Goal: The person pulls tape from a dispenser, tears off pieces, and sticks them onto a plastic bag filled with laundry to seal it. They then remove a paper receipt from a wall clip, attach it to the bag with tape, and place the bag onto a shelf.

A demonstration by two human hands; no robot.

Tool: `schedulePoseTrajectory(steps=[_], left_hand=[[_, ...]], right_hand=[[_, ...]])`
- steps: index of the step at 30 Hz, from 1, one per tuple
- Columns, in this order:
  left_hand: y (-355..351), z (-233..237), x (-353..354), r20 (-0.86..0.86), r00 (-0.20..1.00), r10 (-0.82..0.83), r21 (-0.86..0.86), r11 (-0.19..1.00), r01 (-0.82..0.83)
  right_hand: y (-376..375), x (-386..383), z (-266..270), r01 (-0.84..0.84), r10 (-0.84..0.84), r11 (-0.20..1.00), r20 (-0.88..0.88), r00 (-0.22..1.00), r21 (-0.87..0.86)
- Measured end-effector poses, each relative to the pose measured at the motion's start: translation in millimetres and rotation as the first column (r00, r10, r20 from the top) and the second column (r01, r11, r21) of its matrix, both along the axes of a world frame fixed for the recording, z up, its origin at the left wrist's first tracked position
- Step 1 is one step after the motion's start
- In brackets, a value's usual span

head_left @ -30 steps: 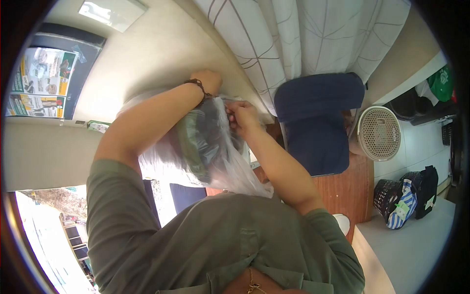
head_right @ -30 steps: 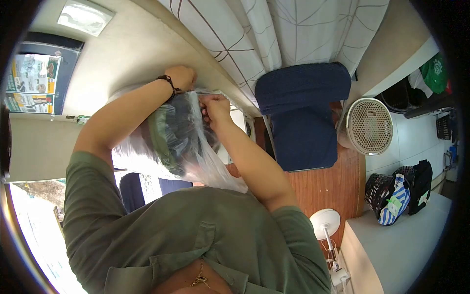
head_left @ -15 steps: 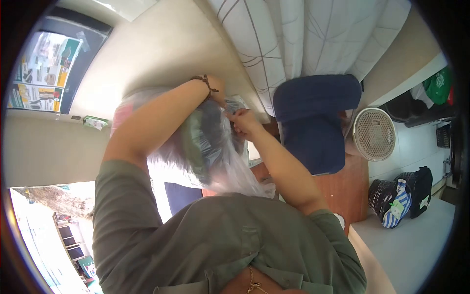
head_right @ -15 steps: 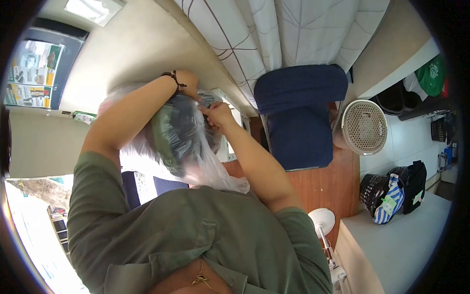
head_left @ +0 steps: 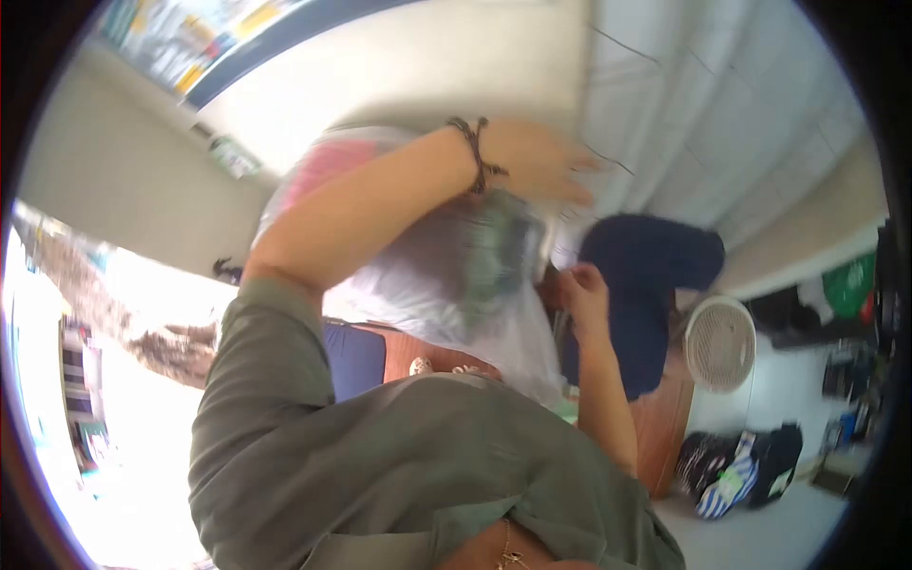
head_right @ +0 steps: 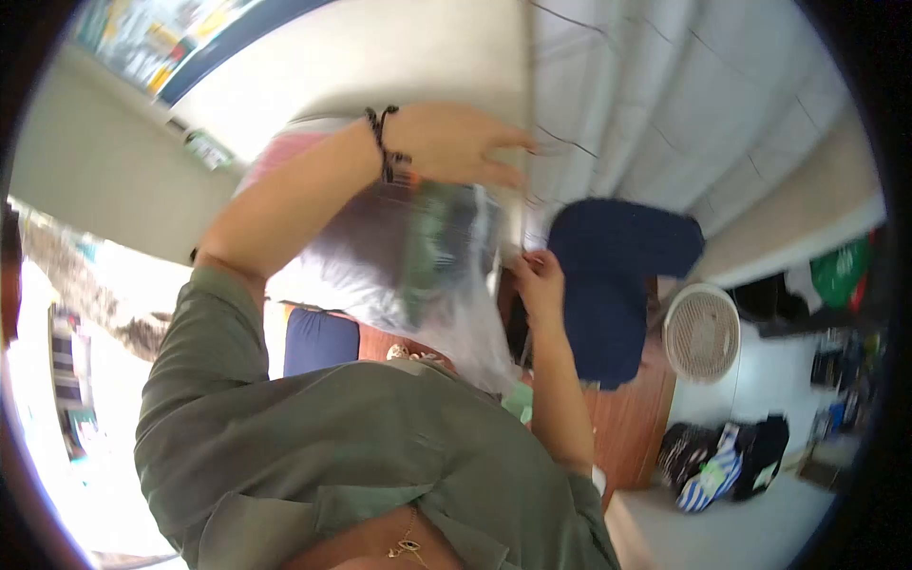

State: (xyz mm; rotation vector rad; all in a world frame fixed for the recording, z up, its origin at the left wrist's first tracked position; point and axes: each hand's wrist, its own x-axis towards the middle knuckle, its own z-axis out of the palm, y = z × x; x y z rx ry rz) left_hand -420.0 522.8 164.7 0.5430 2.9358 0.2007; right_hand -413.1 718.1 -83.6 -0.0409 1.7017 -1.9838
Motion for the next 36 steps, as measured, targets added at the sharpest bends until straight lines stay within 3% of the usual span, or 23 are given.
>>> schedulePoseTrajectory(steps=[1, 3, 6, 9, 10, 11, 12, 14, 17, 18, 20, 23, 24, 27, 30, 33, 34, 36], left_hand=[[8.4, 29.8, 33.5, -0.054, 0.998, 0.04, 0.055, 0.998, -0.037], [-6.0, 42.4, 87.9, -0.44, 0.889, -0.126, 0.285, 0.919, 0.272], [-44.7, 46.2, 175.9, -0.714, 0.687, -0.136, 0.357, 0.772, 0.525], [-113.8, 26.4, 269.7, -0.819, 0.551, 0.161, 0.409, 0.837, 0.363], [-146.7, 6.3, 296.3, -0.826, 0.409, 0.388, 0.508, 0.827, 0.241], [-168.7, -23.3, 320.2, -0.631, 0.183, 0.754, 0.773, 0.632, 0.065], [-203.7, -46.0, 340.1, -0.393, 0.006, 0.92, 0.919, 0.393, 0.017], [-293.9, -100.5, 373.0, -0.265, -0.192, 0.945, 0.963, 0.252, -0.091], [-384.0, -171.1, 414.5, -0.446, -0.086, 0.891, 0.648, 0.255, -0.717], [-403.6, -188.2, 417.1, -0.5, 0.039, 0.865, 0.531, 0.342, -0.775], [-432.0, -216.2, 417.0, -0.553, 0.303, 0.776, 0.267, 0.51, -0.818], [-461.1, -247.1, 407.1, -0.532, 0.522, 0.666, -0.091, 0.569, -0.818], [-472.4, -245.9, 404.7, -0.452, 0.636, 0.625, -0.165, 0.642, -0.749], [-503.6, -240.4, 402.5, -0.409, 0.807, 0.426, -0.25, 0.799, -0.547], [-511.7, -205.0, 404.0, -0.355, 0.745, 0.565, 0.014, 0.8, -0.6], [-494.9, -150.3, 402.9, -0.404, 0.6, 0.691, 0.329, 0.722, -0.609], [-476.2, -123.8, 402.4, -0.48, 0.578, 0.659, 0.348, 0.748, -0.565], [-442.5, -85.0, 397.6, -0.447, 0.499, 0.743, 0.55, 0.668, -0.502]], right_hand=[[5.4, 5.6, 5.2, -0.01, 0.01, 1.0, -0.029, 1.0, -0.02], [15.0, 15.3, 23.6, -0.007, 0.005, 1.0, -0.088, 0.996, -0.02], [10.9, 36.3, 60.0, 0.085, -0.086, 0.996, -0.259, 0.962, -0.015], [-6.3, 65.6, 107.6, 0.228, -0.203, 0.973, -0.386, 0.9, 0.02], [-13.1, 72.9, 117.2, 0.255, -0.239, 0.967, -0.444, 0.863, -0.025], [-18.5, 77.7, 125.6, 0.28, -0.276, 0.957, -0.5, 0.821, -0.069], [-28.5, 83.7, 134.7, 0.302, -0.315, 0.946, -0.55, 0.773, -0.117], [-52.6, 100.9, 154.0, 0.273, -0.335, 0.942, -0.625, 0.705, -0.197], [-91.6, 131.7, 181.3, 0.194, -0.341, 0.939, -0.684, 0.645, -0.285], [-104.6, 140.7, 187.3, 0.145, -0.324, 0.942, -0.705, 0.631, -0.303], [-126.8, 156.3, 196.1, 0.033, -0.267, 0.949, -0.748, 0.607, -0.313], [-159.0, 175.1, 207.0, -0.025, -0.162, 0.976, -0.802, 0.575, -0.215], [-167.3, 179.7, 210.5, -0.039, -0.133, 0.982, -0.824, 0.551, -0.185], [-183.4, 184.7, 223.3, -0.116, 0.003, 0.991, -0.858, 0.514, -0.067], [-202.0, 188.3, 241.1, -0.156, 0.072, 0.988, -0.873, 0.482, -0.005], [-232.6, 184.1, 253.1, -0.203, 0.162, 0.975, -0.901, 0.402, 0.084], [-246.4, 187.3, 262.9, -0.249, 0.22, 0.959, -0.913, 0.343, 0.137], [-273.0, 187.9, 278.0, -0.281, 0.328, 0.923, -0.919, 0.217, 0.263]])
